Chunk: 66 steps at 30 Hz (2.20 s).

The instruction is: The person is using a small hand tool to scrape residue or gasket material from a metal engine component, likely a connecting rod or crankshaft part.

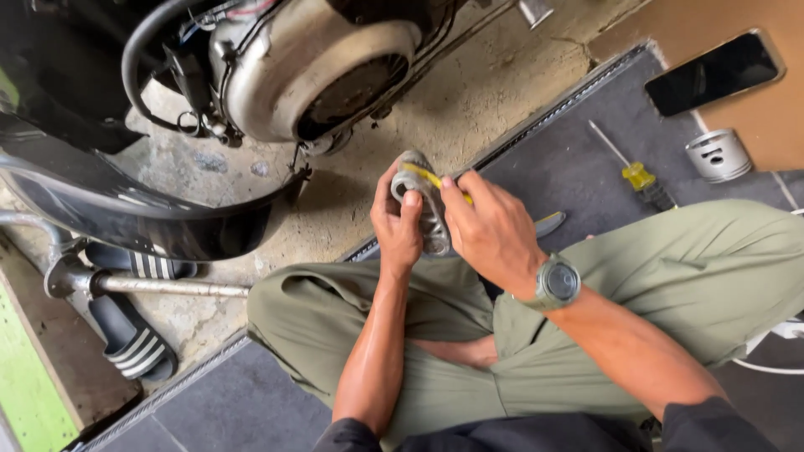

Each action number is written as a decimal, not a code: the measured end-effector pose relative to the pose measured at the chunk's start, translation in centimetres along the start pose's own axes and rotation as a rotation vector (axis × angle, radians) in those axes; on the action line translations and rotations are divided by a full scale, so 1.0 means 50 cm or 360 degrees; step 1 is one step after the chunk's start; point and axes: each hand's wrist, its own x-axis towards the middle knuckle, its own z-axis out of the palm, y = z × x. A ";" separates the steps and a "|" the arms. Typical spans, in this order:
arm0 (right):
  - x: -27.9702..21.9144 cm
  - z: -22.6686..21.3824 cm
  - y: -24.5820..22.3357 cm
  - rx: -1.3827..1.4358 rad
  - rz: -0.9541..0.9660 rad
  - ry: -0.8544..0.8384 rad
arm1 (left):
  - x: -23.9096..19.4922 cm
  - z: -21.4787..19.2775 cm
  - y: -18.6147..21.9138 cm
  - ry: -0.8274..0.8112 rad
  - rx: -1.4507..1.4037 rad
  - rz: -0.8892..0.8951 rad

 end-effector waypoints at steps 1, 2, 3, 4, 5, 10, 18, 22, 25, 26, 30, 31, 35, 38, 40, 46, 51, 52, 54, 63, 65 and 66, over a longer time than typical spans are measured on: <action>-0.004 0.004 -0.003 0.0008 0.0018 -0.0017 | -0.005 -0.003 -0.008 -0.0003 0.0006 -0.0025; -0.008 0.007 -0.006 0.0016 0.0042 -0.0024 | -0.011 -0.005 -0.016 -0.0003 -0.0003 -0.0026; 0.001 0.013 0.002 0.0009 0.0041 -0.0010 | 0.001 -0.001 -0.027 0.0001 -0.0026 0.0005; -0.003 0.004 -0.002 0.0002 0.0034 -0.0006 | 0.001 0.002 -0.016 0.0002 -0.0033 0.0013; -0.004 -0.003 -0.005 0.0055 0.0061 -0.0034 | 0.005 0.003 -0.004 0.0003 -0.0019 0.0013; -0.003 -0.002 -0.004 0.0110 0.0074 -0.0061 | -0.003 0.002 -0.003 -0.0003 -0.0024 -0.0034; -0.002 0.013 0.005 0.0079 0.0121 -0.0041 | 0.009 0.008 0.004 0.0037 -0.0017 -0.0020; 0.000 0.015 0.004 0.0276 0.0174 -0.0101 | 0.015 -0.009 0.001 0.0017 0.0085 -0.0026; 0.010 0.033 0.036 0.0176 0.0217 -0.0017 | 0.005 -0.002 -0.004 -0.0058 -0.0054 -0.0084; 0.009 0.040 0.059 0.0333 0.0292 0.0049 | 0.006 0.003 0.009 -0.0082 -0.0034 -0.0084; 0.013 0.013 0.095 0.0783 0.0573 0.0177 | 0.006 -0.005 0.003 -0.0077 -0.0055 -0.0086; 0.008 0.013 0.098 0.0791 0.0575 0.0177 | 0.007 -0.005 0.010 -0.0075 -0.0048 -0.0087; 0.001 0.004 0.105 0.0845 0.0667 0.0170 | 0.010 -0.013 0.019 -0.0052 -0.0075 -0.0090; 0.004 0.004 0.106 0.0872 0.0702 0.0149 | 0.015 -0.018 0.028 -0.0013 -0.0119 -0.0100; 0.000 0.007 0.098 0.0897 0.0744 0.0114 | 0.011 -0.023 0.032 -0.0001 -0.0137 -0.0126; 0.003 0.014 0.092 0.0904 0.0779 0.0034 | 0.017 -0.033 0.026 -0.0008 -0.0200 -0.0164; 0.005 0.017 0.087 0.0951 0.0833 -0.0002 | 0.021 -0.034 0.026 -0.0012 -0.0422 -0.0197; 0.006 0.018 0.086 0.0952 0.0830 -0.0003 | 0.019 -0.033 0.026 -0.0009 -0.0422 -0.0194; 0.007 0.019 0.085 0.0977 0.0842 -0.0032 | 0.015 -0.030 0.025 -0.0008 -0.0441 -0.0217; 0.015 0.009 0.068 0.1000 0.0673 0.0060 | 0.013 -0.051 0.009 0.0013 -0.0508 -0.0251; 0.006 0.016 0.069 0.1004 0.0629 0.0083 | 0.012 -0.053 0.009 -0.0001 -0.0506 -0.0253; 0.002 0.019 0.070 0.1009 0.0585 0.0107 | 0.013 -0.053 0.009 -0.0015 -0.0503 -0.0254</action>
